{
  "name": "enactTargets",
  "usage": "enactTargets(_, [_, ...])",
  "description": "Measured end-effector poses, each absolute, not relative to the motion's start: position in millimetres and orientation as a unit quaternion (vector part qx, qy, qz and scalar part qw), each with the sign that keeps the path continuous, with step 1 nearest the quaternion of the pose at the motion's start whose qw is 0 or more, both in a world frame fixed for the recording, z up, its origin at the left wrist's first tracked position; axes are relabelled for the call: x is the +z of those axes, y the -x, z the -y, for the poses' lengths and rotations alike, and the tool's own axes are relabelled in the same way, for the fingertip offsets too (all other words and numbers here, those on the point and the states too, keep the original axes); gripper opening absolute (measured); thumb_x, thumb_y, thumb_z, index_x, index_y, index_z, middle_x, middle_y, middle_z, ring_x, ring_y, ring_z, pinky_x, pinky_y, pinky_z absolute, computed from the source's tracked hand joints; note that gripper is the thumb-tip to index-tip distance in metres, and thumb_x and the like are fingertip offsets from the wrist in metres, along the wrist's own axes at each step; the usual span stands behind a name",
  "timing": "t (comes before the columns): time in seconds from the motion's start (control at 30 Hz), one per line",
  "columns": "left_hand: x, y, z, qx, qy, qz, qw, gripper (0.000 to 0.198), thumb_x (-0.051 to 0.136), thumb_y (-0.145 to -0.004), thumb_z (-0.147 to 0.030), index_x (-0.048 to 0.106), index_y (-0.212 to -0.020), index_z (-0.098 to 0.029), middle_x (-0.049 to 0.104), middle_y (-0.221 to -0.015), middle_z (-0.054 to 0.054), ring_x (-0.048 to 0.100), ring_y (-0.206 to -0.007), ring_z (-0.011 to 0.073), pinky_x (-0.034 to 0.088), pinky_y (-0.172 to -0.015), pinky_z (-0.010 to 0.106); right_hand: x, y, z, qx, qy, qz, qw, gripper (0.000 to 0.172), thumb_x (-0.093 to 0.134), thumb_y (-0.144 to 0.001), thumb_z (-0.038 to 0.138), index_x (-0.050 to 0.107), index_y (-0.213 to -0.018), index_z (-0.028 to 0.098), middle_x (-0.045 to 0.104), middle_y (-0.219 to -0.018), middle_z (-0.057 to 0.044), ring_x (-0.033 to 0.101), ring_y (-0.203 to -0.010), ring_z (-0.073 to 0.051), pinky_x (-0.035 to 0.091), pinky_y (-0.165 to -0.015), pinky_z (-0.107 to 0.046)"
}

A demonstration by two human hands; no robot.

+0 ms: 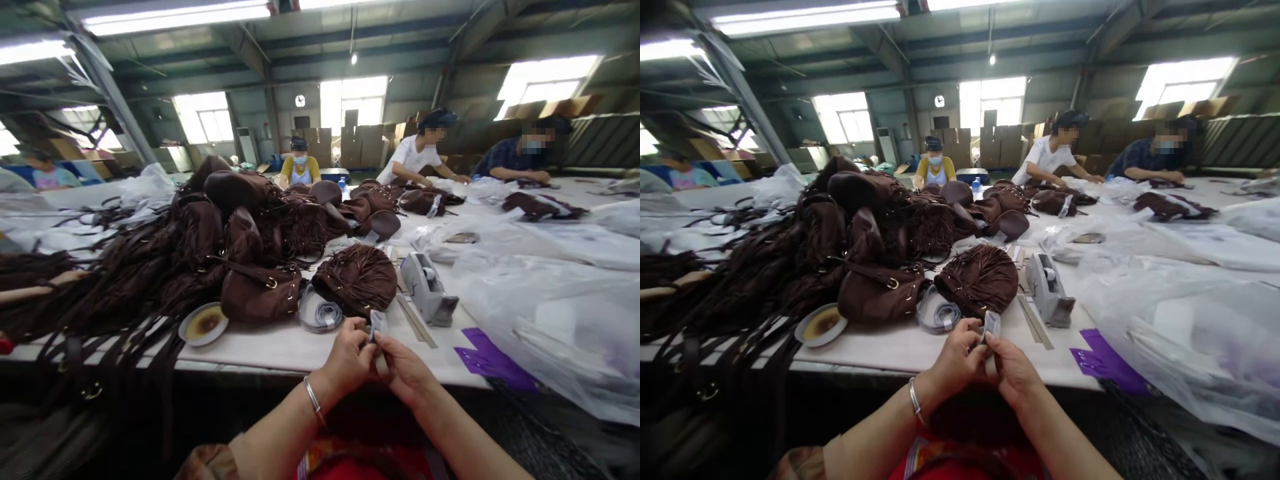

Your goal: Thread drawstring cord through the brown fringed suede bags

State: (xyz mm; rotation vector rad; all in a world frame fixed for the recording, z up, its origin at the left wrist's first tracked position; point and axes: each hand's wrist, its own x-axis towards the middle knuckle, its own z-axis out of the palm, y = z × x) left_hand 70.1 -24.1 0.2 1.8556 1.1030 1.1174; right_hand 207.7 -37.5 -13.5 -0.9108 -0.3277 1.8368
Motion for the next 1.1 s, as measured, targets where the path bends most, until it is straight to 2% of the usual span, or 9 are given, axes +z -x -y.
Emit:
enactTargets(0.1, [-5.0, -69.1, 26.4, 0.451, -0.695, -0.435, 0.352, 0.006, 0.066, -0.079, -0.013, 0.071, -0.077, -0.015, 0.061, -0.119, 0.014, 0.058, -0.114, 0.024, 0.046, -0.104, 0.037, -16.3, -199.8, 34.8, 0.752, 0.37, 0.109, 0.534, 0.023, 0.083, -0.069, 0.022, 0.071, -0.088, 0.015, 0.076, -0.08, -0.005, 0.07, -0.065, -0.016, 0.06, -0.062, -0.026])
enactTargets(0.23, [-9.9, -67.9, 27.9, 0.456, -0.642, -0.492, 0.371, 0.006, 0.071, -0.075, -0.014, 0.074, -0.08, -0.014, 0.061, -0.127, 0.015, 0.058, -0.119, 0.0266, 0.044, -0.107, 0.039, -19.9, -191.7, 34.6, 0.745, 0.364, 0.112, 0.548, 0.024, 0.082, -0.069, 0.022, 0.072, -0.089, 0.015, 0.077, -0.091, -0.009, 0.074, -0.085, -0.023, 0.062, -0.076, -0.032])
enactTargets(0.33, [-10.3, -67.6, 27.9, 0.449, -0.619, -0.518, 0.382, 0.008, 0.073, -0.073, -0.017, 0.076, -0.08, -0.016, 0.062, -0.129, 0.014, 0.056, -0.123, 0.0285, 0.041, -0.11, 0.04, -24.0, -189.0, 34.7, 0.745, 0.359, 0.126, 0.547, 0.021, 0.081, -0.07, 0.025, 0.072, -0.087, 0.016, 0.077, -0.091, -0.009, 0.072, -0.097, -0.027, 0.061, -0.083, -0.037])
enactTargets(0.57, [-10.2, -69.5, 24.0, 0.459, -0.575, -0.507, 0.45, 0.014, 0.076, -0.072, -0.023, 0.078, -0.084, -0.017, 0.07, -0.113, 0.008, 0.061, -0.111, 0.0257, 0.045, -0.103, 0.035, -33.4, -191.3, 33.5, 0.728, 0.364, 0.132, 0.566, 0.019, 0.077, -0.075, 0.027, 0.073, -0.092, 0.021, 0.077, -0.096, -0.006, 0.072, -0.097, -0.023, 0.058, -0.092, -0.037])
enactTargets(0.73, [-9.6, -71.1, 24.9, 0.455, -0.552, -0.505, 0.483, 0.016, 0.077, -0.071, -0.026, 0.078, -0.083, -0.016, 0.072, -0.102, 0.007, 0.063, -0.105, 0.0256, 0.048, -0.098, 0.035, -31.2, -194.2, 35.8, 0.738, 0.361, 0.113, 0.559, 0.02, 0.076, -0.076, 0.026, 0.073, -0.095, 0.02, 0.077, -0.093, -0.006, 0.072, -0.091, -0.021, 0.059, -0.087, -0.033])
enactTargets(0.83, [-6.3, -69.6, 27.7, 0.452, -0.554, -0.513, 0.475, 0.018, 0.078, -0.07, -0.027, 0.078, -0.084, -0.016, 0.071, -0.113, 0.009, 0.06, -0.115, 0.0285, 0.046, -0.102, 0.037, -25.4, -194.5, 38.1, 0.744, 0.352, 0.121, 0.555, 0.024, 0.077, -0.076, 0.026, 0.072, -0.099, 0.021, 0.077, -0.094, -0.006, 0.072, -0.089, -0.021, 0.06, -0.085, -0.034])
enactTargets(0.97, [-1.0, -65.3, 28.7, 0.44, -0.612, -0.486, 0.442, 0.012, 0.075, -0.071, -0.023, 0.078, -0.081, -0.016, 0.063, -0.133, 0.012, 0.055, -0.126, 0.0296, 0.042, -0.107, 0.037, -15.2, -195.2, 42.5, 0.743, 0.355, 0.139, 0.55, 0.03, 0.081, -0.074, 0.03, 0.072, -0.102, 0.022, 0.077, -0.094, -0.004, 0.072, -0.085, -0.02, 0.06, -0.076, -0.031])
enactTargets(1.1, [2.8, -57.4, 23.7, 0.434, -0.63, -0.493, 0.414, 0.005, 0.069, -0.073, -0.018, 0.074, -0.073, -0.016, 0.065, -0.13, 0.013, 0.059, -0.122, 0.0263, 0.044, -0.104, 0.035, -2.3, -204.2, 53.0, 0.726, 0.392, 0.229, 0.516, 0.04, 0.08, -0.077, 0.043, 0.07, -0.108, 0.019, 0.076, -0.097, -0.006, 0.07, -0.078, -0.018, 0.056, -0.065, -0.026])
